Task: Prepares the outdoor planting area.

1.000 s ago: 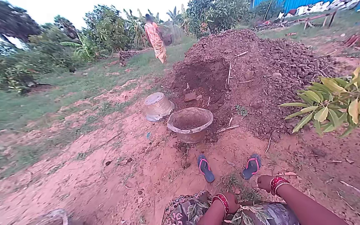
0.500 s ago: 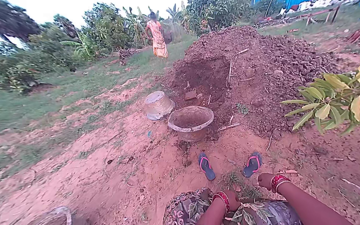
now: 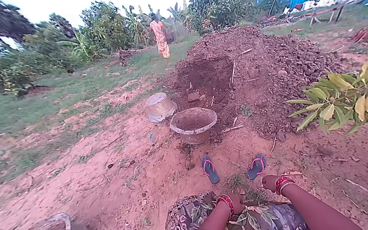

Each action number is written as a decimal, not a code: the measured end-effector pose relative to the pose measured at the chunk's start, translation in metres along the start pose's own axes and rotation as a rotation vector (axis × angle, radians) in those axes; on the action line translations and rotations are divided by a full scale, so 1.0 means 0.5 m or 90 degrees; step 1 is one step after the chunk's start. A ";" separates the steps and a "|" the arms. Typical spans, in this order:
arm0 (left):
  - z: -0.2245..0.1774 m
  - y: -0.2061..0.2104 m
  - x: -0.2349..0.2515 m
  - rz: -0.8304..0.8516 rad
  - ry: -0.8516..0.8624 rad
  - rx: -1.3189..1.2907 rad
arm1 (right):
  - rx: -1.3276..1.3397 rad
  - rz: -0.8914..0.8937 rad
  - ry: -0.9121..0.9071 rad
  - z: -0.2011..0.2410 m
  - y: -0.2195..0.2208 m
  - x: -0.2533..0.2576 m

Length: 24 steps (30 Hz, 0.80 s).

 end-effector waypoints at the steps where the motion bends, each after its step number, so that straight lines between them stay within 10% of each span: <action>1: 0.002 -0.002 -0.005 -0.003 -0.003 -0.008 | -0.004 -0.002 -0.001 0.007 -0.004 -0.003; 24: -0.020 0.002 0.001 0.033 0.014 0.051 | -0.030 -0.060 -0.006 0.020 -0.030 -0.062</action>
Point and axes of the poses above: each hand's wrist, its own x-axis towards the middle knuckle, its own y-axis out of the palm, z = x × y, the point moved 4 cm from there along x, towards the middle knuckle, and after that the axes turned 15 degrees about -x, right-handed, at the moved point
